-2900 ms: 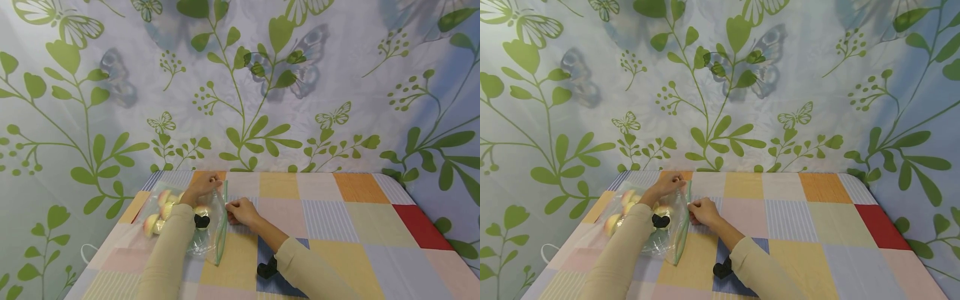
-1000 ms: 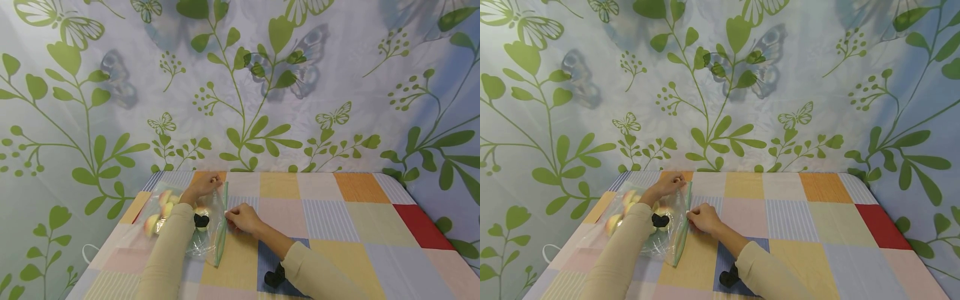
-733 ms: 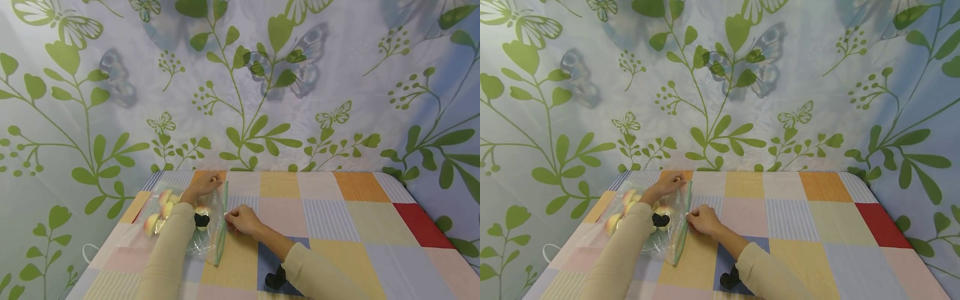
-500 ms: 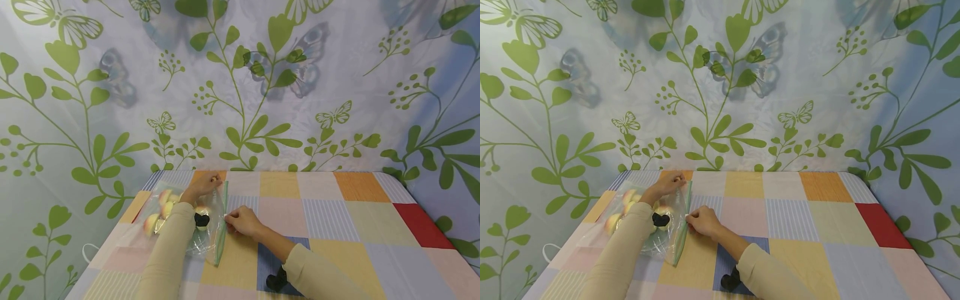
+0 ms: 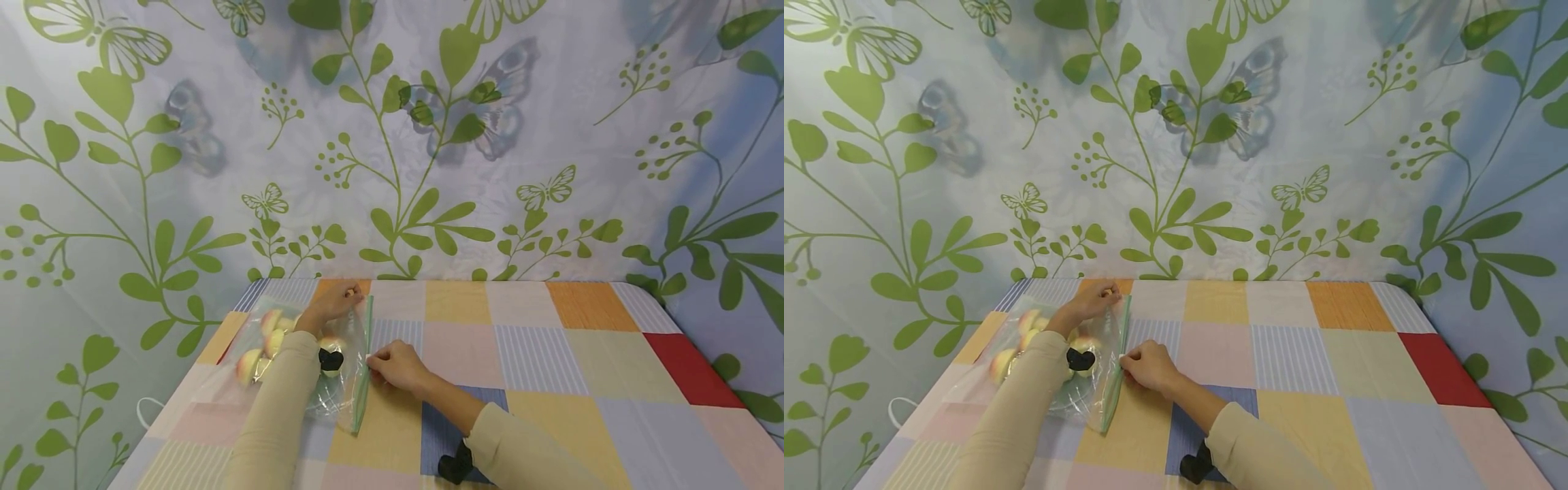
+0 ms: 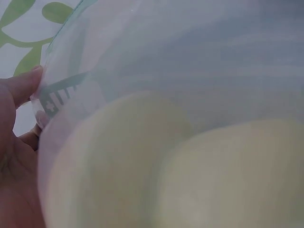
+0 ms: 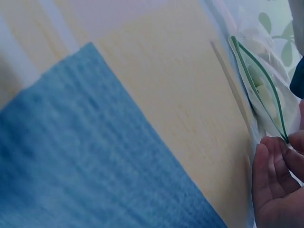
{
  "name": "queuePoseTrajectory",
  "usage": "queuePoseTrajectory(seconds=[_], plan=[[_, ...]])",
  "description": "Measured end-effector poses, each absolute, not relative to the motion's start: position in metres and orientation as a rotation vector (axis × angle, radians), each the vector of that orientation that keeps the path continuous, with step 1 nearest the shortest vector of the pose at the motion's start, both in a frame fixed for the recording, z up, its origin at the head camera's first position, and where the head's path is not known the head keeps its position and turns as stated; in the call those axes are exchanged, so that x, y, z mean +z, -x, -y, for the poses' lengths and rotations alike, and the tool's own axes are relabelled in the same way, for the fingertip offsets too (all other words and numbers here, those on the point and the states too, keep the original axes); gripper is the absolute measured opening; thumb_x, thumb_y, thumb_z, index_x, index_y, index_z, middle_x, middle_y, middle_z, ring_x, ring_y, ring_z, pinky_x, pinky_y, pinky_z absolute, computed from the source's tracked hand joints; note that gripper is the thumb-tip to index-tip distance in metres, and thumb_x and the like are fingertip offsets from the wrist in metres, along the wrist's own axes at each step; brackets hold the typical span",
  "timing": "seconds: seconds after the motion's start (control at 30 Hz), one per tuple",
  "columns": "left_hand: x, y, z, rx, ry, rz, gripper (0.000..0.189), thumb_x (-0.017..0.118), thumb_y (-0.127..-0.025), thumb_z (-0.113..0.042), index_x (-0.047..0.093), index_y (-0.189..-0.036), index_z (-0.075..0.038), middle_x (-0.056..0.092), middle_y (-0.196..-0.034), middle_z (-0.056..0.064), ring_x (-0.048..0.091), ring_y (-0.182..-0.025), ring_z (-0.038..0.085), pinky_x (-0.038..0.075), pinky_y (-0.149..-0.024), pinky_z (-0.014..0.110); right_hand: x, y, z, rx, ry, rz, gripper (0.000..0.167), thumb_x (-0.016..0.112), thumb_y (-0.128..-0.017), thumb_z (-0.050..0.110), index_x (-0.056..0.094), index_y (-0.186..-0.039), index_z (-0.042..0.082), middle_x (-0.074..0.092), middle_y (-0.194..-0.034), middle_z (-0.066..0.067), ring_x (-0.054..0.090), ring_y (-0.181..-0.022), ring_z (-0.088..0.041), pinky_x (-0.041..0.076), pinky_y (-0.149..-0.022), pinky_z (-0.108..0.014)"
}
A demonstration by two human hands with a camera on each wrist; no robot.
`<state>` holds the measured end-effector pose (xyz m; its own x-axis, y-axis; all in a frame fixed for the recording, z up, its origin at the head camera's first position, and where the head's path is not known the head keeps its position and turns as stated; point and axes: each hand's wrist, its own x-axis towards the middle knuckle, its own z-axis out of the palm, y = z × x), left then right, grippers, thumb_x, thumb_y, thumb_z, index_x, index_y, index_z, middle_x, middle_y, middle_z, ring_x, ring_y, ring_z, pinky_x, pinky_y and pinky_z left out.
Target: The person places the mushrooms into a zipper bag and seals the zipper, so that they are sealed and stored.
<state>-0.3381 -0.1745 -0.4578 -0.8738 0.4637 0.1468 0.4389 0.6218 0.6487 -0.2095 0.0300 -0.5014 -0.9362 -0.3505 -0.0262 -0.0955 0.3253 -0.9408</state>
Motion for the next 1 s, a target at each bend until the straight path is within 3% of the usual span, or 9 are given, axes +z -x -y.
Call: queuePoseTrajectory(seconds=[0.27,0.6,1.0], plan=[[-0.466,0.352,0.178,1.099,-0.704,-2.786,0.016,0.055,-0.108,-0.016,0.055,-0.092,-0.012,0.057,-0.097,0.007,0.049,-0.084,0.024,0.040,-0.070,0.037,-0.502,0.205,-0.032,-1.648,0.447,-2.346,0.026,0.067,-0.099,0.014,0.077,-0.078,0.003,0.070,-0.070,-0.009,0.062,-0.059,-0.013,0.056,-0.052,-0.027],[-0.469,0.356,0.179,1.078,-0.692,-2.786,0.016,0.056,-0.108,-0.020,0.055,-0.093,-0.014,0.059,-0.102,0.008,0.050,-0.084,0.024,0.041,-0.071,0.038,-0.504,0.201,-0.033,-1.649,0.464,-2.329,0.026,0.067,-0.100,0.012,0.077,-0.078,0.002,0.070,-0.069,-0.010,0.061,-0.056,-0.012,0.055,-0.051,-0.026],[-0.462,0.349,0.175,1.077,-0.676,-2.793,0.015,0.054,-0.108,-0.016,0.057,-0.095,-0.010,0.060,-0.100,0.008,0.050,-0.084,0.024,0.041,-0.072,0.037,-0.501,0.193,-0.035,-1.674,0.434,-2.271,0.021,0.068,-0.100,0.013,0.079,-0.086,0.001,0.070,-0.073,-0.010,0.066,-0.065,-0.017,0.058,-0.055,-0.031]])
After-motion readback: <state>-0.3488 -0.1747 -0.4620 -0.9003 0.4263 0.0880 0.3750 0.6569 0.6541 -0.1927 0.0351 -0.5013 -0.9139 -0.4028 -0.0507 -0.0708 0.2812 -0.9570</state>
